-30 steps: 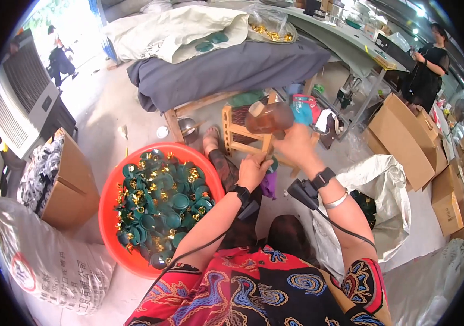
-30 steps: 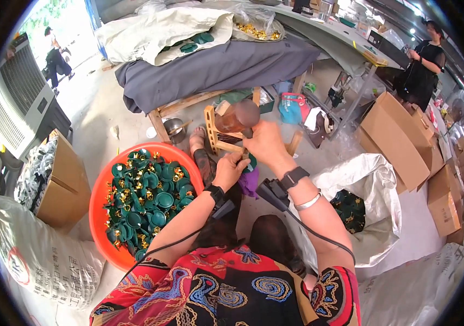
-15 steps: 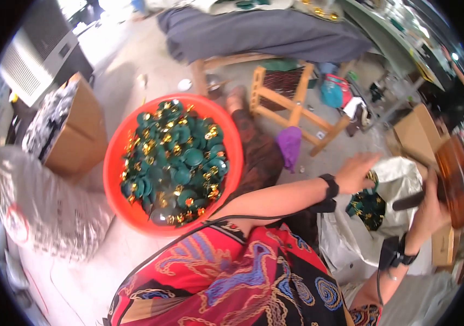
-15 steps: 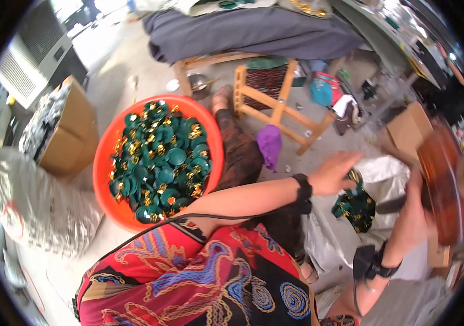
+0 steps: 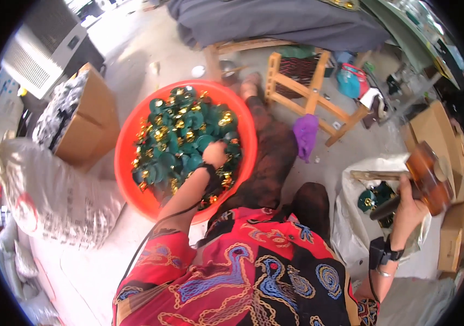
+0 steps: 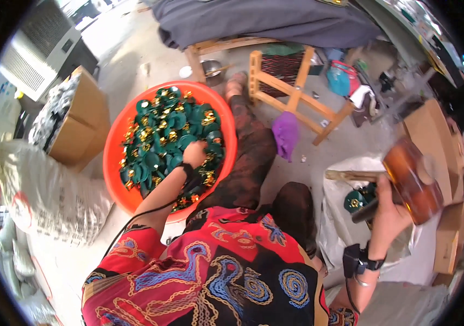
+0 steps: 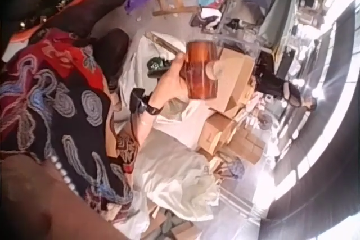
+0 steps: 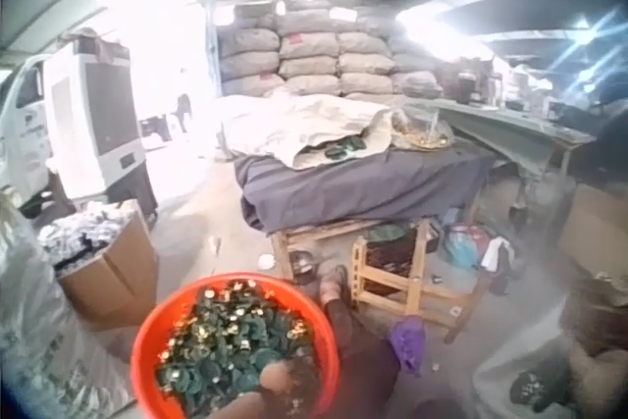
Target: The person is assembling small green plastic components by hammering them onto gold-colored fittings using a wooden mallet.
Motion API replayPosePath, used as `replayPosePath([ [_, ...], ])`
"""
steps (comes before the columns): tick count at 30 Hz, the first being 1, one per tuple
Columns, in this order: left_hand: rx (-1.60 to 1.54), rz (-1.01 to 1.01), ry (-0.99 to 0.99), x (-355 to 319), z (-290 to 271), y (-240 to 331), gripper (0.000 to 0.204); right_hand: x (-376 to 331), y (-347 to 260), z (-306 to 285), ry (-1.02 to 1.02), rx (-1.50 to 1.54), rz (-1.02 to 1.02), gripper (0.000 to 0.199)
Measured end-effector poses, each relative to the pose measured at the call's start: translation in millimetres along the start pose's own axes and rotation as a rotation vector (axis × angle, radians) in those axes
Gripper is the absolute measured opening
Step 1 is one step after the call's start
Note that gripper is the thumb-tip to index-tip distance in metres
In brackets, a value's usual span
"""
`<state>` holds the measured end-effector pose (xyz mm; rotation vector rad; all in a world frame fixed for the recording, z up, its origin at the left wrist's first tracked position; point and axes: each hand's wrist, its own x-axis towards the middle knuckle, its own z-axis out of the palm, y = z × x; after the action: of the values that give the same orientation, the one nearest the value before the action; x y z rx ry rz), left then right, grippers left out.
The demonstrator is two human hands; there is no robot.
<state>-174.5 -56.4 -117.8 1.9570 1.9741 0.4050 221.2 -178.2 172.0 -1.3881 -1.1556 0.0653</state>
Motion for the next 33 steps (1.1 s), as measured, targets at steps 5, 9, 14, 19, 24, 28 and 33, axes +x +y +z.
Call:
replayPosePath([
  [5, 0.247, 0.008, -0.092, -16, 37, -58, 0.020, 10, 0, 22, -0.129, 0.071, 0.076, 0.056],
  [9, 0.281, 0.077, -0.185, -2, 14, -71, 0.019, 35, -5, 7, -0.057, -0.086, -0.034, 0.048],
  [14, -0.133, 0.271, -0.239, 18, -58, -47, 0.020, 55, -22, 8, -0.107, 0.047, -0.003, 0.042],
  [19, -1.252, 0.046, -0.345, 29, -97, 110, 0.013, 43, -19, 57, -0.173, 0.116, -0.063, 0.024],
  [24, -1.201, 0.016, -0.216, 70, -41, 180, 0.015, 29, 2, 124, -0.272, 0.292, -0.099, 0.030],
  [28, -1.150, 0.005, -0.052, 86, -9, 189, 0.026, 28, -5, 154, -0.356, 0.168, -0.300, 0.033],
  [33, -1.120, -0.018, -0.038, 83, -16, 199, 0.027, 28, 5, 178, -0.368, 0.262, -0.219, 0.024],
])
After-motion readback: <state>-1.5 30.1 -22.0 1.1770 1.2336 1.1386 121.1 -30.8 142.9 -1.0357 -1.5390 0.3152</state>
